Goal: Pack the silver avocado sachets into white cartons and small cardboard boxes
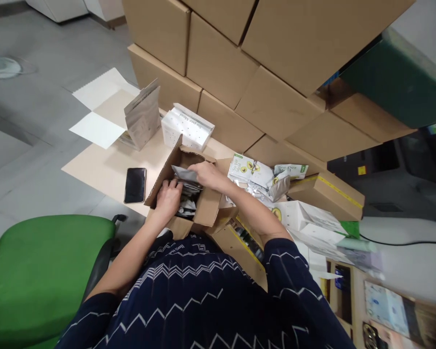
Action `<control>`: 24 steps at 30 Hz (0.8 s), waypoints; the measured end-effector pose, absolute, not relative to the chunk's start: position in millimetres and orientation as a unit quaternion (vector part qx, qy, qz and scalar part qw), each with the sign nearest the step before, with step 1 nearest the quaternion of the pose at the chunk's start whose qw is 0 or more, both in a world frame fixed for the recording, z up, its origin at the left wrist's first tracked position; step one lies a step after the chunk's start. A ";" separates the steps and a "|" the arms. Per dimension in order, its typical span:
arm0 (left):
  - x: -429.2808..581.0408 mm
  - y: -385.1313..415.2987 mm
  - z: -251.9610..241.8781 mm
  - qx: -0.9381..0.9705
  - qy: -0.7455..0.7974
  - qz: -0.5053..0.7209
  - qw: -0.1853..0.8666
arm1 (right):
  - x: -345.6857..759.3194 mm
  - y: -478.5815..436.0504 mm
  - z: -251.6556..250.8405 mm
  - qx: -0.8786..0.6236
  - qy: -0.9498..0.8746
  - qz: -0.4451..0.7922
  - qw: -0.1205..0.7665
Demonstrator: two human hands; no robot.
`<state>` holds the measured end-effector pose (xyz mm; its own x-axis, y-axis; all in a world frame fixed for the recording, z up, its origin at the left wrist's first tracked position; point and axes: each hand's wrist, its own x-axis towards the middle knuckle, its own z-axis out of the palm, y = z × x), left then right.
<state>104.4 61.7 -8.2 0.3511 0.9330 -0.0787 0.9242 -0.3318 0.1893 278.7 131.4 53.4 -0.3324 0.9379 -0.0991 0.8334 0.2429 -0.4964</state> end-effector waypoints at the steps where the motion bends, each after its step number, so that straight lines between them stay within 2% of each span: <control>1: 104.8 61.6 -8.8 0.815 0.571 0.026 0.098 | 273.6 139.4 41.8 -0.563 -0.774 0.272 0.096; 4: 106.5 61.9 -13.4 0.814 0.572 0.046 0.086 | 263.7 157.7 13.7 -0.572 -0.727 0.374 0.071; 8: 108.1 65.3 -23.0 0.824 0.558 0.063 0.076 | 252.5 160.7 -4.5 -0.600 -0.686 0.408 0.060; 13: 106.6 74.6 -30.7 0.845 0.524 0.026 0.100 | 266.4 143.5 28.1 -0.521 -0.716 0.456 0.087; 15: 106.2 77.0 -31.8 0.846 0.523 0.020 0.104 | 297.4 142.9 52.2 -0.480 -0.713 0.492 0.135; 17: 106.5 77.8 -32.1 0.844 0.525 0.021 0.107 | 342.7 150.5 67.1 -0.509 -0.661 0.497 0.238; 19: 107.4 77.4 -32.2 0.842 0.528 0.025 0.107 | 393.4 163.0 62.4 -0.635 -0.597 0.338 0.354; 20: 107.9 77.1 -32.1 0.840 0.531 0.027 0.107 | 417.3 168.7 51.8 -0.694 -0.579 0.250 0.346; 21: 108.4 76.7 -32.0 0.839 0.533 0.029 0.108 | 438.4 172.9 36.6 -0.746 -0.570 0.178 0.296; 24: 109.5 76.1 -31.5 0.835 0.540 0.031 0.107 | 478.1 172.8 -23.2 -0.800 -0.583 0.140 -0.019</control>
